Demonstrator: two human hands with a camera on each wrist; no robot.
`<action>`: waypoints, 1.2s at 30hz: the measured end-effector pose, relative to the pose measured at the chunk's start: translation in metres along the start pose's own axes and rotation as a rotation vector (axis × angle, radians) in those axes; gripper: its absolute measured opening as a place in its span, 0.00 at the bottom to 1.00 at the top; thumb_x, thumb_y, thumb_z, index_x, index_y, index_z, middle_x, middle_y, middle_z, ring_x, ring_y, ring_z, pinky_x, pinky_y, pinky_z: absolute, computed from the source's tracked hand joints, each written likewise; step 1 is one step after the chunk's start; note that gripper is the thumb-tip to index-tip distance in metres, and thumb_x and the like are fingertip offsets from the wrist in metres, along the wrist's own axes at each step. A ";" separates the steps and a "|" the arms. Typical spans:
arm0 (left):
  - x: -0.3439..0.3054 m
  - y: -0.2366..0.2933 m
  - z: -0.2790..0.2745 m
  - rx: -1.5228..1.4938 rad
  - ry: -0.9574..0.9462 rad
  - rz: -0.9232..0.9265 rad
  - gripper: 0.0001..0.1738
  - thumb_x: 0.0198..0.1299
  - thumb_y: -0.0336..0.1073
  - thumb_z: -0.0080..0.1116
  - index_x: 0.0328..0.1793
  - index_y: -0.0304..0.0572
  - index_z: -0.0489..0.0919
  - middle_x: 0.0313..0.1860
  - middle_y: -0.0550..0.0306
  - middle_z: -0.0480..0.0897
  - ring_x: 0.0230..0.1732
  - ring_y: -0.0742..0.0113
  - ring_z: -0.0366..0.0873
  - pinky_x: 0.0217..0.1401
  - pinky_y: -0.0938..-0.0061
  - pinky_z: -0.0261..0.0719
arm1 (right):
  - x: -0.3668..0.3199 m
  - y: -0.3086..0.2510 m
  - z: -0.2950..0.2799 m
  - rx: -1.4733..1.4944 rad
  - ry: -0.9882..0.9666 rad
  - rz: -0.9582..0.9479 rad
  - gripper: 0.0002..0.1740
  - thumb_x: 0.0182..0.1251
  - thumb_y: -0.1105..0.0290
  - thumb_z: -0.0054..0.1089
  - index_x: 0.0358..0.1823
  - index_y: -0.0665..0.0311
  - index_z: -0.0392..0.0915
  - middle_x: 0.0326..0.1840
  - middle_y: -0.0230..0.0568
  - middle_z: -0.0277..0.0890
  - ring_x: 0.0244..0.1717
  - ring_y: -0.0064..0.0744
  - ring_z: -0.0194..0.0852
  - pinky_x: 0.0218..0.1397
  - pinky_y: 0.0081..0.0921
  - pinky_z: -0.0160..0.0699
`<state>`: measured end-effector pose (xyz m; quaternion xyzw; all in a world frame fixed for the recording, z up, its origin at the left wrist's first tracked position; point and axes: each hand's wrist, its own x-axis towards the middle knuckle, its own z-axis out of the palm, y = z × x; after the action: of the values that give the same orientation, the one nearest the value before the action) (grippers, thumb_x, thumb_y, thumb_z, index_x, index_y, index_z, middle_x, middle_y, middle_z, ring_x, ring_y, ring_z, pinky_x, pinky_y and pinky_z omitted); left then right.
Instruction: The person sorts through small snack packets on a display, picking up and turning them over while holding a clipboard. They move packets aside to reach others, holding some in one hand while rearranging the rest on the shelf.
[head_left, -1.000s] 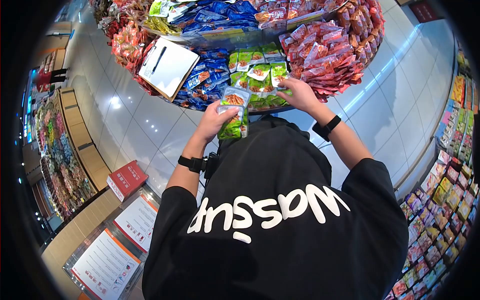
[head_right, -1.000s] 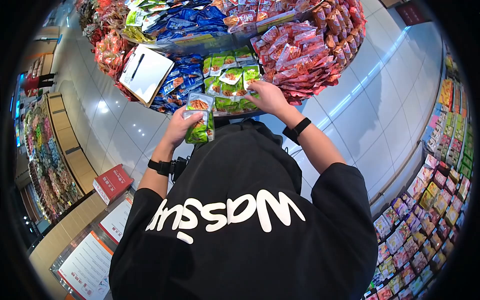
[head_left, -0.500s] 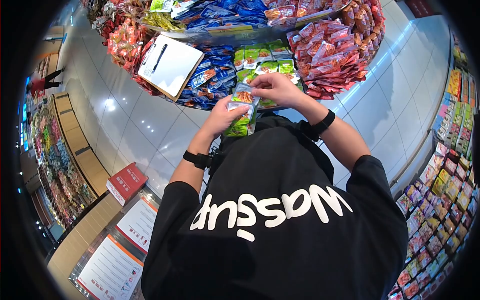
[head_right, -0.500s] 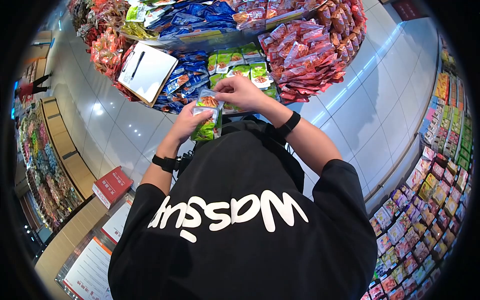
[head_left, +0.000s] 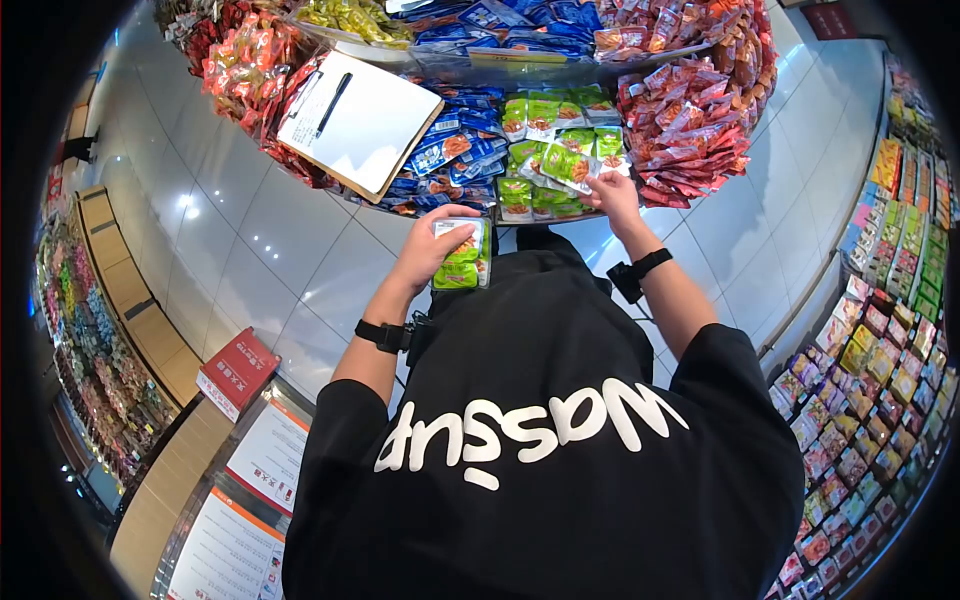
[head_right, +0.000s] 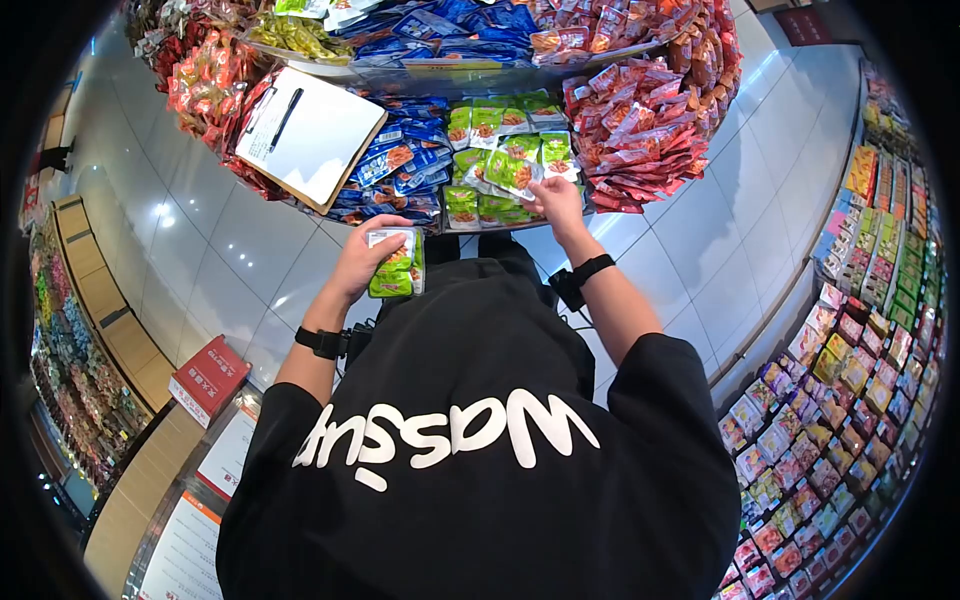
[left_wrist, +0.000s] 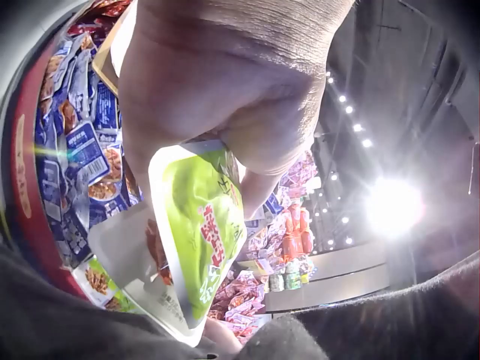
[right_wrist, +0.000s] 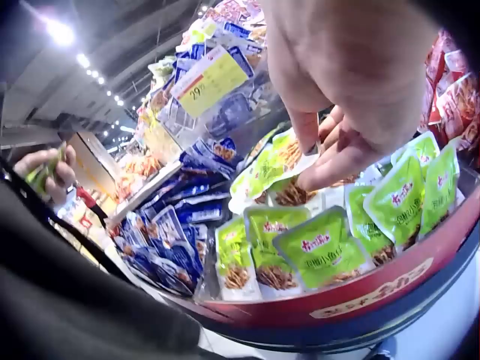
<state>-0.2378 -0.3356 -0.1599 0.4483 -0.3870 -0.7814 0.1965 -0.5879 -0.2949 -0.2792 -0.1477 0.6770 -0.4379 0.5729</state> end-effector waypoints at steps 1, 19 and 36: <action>-0.002 0.001 -0.007 0.003 -0.007 0.004 0.14 0.66 0.33 0.61 0.56 0.37 0.79 0.44 0.59 0.84 0.43 0.76 0.82 0.49 0.79 0.81 | -0.003 0.004 0.004 -0.168 0.075 0.042 0.09 0.67 0.71 0.66 0.37 0.65 0.73 0.28 0.37 0.79 0.33 0.30 0.86 0.34 0.21 0.86; -0.029 0.034 -0.088 0.043 -0.006 0.059 0.14 0.66 0.34 0.61 0.55 0.36 0.80 0.46 0.57 0.84 0.45 0.75 0.82 0.51 0.78 0.80 | 0.002 -0.040 0.091 -1.907 -0.138 -1.061 0.21 0.62 0.68 0.56 0.58 0.56 0.80 0.74 0.43 0.65 0.82 0.40 0.45 0.84 0.47 0.38; -0.015 0.038 -0.092 0.044 -0.033 0.084 0.14 0.66 0.33 0.62 0.55 0.37 0.79 0.44 0.58 0.84 0.43 0.75 0.82 0.49 0.79 0.82 | -0.011 -0.037 0.027 -1.085 -0.019 -0.751 0.10 0.62 0.72 0.65 0.44 0.62 0.82 0.39 0.46 0.84 0.44 0.47 0.84 0.47 0.37 0.80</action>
<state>-0.1535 -0.3889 -0.1492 0.4229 -0.4260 -0.7710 0.2127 -0.5710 -0.3198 -0.2424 -0.6455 0.6988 -0.2036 0.2314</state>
